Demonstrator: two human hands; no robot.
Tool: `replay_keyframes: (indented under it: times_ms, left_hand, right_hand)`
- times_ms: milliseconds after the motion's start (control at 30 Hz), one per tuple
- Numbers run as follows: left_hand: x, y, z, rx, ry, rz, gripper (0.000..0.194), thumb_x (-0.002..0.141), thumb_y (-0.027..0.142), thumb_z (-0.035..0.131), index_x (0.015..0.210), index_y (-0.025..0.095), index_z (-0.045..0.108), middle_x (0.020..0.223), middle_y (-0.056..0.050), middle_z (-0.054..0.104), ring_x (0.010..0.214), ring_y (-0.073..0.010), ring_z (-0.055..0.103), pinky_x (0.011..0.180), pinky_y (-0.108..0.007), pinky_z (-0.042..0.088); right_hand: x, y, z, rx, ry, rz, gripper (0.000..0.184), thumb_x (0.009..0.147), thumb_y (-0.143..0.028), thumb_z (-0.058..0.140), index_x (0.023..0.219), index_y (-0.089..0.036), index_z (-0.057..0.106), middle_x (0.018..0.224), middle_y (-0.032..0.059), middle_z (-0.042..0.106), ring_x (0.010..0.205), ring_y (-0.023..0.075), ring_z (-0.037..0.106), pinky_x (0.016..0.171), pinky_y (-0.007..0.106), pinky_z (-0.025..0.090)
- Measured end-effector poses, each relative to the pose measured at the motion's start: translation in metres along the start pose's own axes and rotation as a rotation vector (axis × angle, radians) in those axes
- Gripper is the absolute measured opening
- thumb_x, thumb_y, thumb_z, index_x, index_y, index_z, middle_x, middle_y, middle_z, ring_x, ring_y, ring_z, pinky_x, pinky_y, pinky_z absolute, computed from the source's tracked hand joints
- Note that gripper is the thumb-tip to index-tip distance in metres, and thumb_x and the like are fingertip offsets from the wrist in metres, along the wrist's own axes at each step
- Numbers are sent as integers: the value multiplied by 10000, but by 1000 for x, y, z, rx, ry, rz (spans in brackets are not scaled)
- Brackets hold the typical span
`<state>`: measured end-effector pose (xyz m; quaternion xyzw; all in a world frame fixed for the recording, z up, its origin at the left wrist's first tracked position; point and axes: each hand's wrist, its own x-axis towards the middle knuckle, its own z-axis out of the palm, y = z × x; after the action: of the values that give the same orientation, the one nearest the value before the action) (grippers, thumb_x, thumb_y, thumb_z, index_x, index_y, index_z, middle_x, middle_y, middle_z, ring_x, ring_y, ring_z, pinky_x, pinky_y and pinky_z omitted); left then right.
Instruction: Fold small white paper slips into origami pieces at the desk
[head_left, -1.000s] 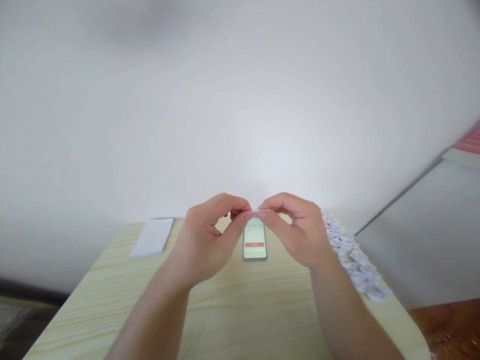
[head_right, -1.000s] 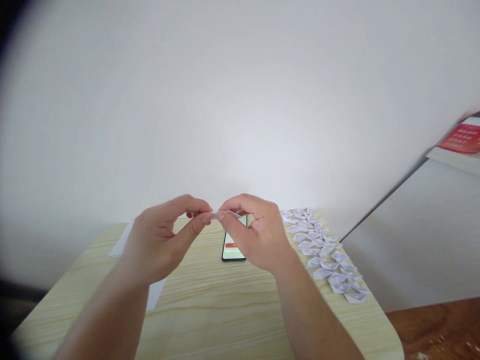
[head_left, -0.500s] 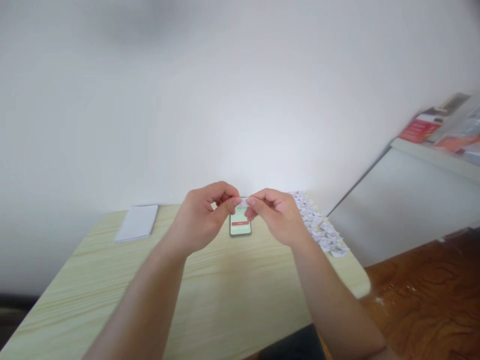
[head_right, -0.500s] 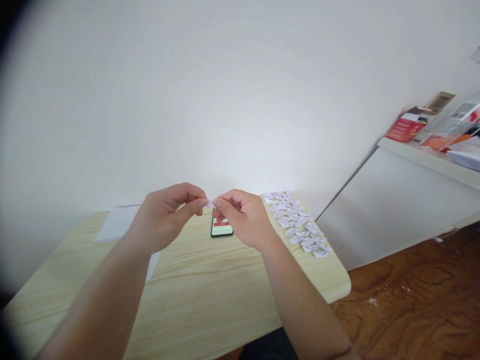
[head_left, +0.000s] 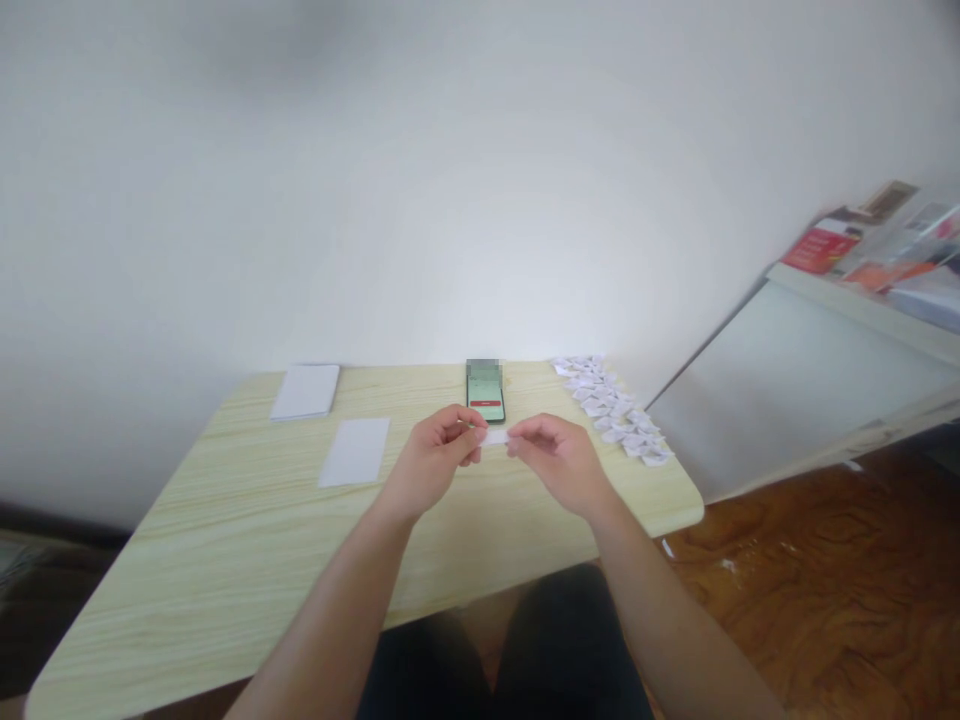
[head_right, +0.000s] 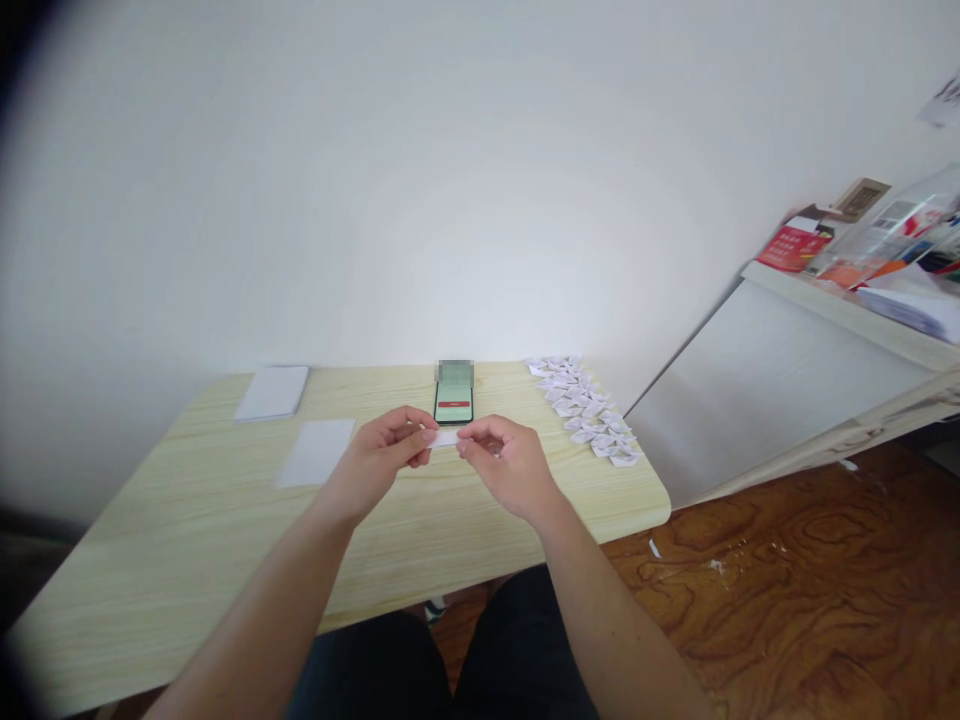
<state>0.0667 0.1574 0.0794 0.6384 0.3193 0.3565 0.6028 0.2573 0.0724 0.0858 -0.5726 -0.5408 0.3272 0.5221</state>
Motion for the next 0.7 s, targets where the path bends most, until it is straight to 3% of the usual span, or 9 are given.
replay_keyframes:
  times_ms: [267, 467, 600, 700]
  left_hand:
    - [-12, -16, 28, 205, 194, -19, 305, 912, 506, 629, 901, 203, 663, 603, 31, 571, 560, -138, 509, 559, -261, 369]
    - [-21, -24, 39, 379, 194, 8, 327, 943, 530, 577, 878, 224, 673, 615, 24, 567, 587, -168, 512, 598, -290, 352]
    - [-31, -25, 22, 514, 220, 11, 341, 948, 564, 561, 965, 246, 684, 616, 26, 556, 603, -185, 520, 608, -301, 354]
    - [-41, -28, -13, 700, 295, -34, 326, 936, 559, 580, 1018, 261, 683, 793, -13, 675, 735, -219, 606, 714, -335, 441]
  right_hand:
    - [-16, 8, 7, -275, 91, 16, 180, 931, -370, 653, 873, -219, 731, 788, 21, 770, 724, 177, 710, 710, 293, 534]
    - [-21, 18, -3, -319, 25, 89, 116, 900, -258, 642, 884, -213, 747, 779, 13, 781, 692, 159, 720, 682, 271, 530]
    - [-5, 34, -30, -333, -20, 194, 82, 844, -162, 650, 828, -183, 727, 710, 14, 768, 600, 144, 715, 589, 238, 518]
    - [14, 45, -69, -357, 28, 273, 67, 828, -132, 654, 821, -164, 712, 734, 31, 776, 575, 131, 704, 567, 223, 514]
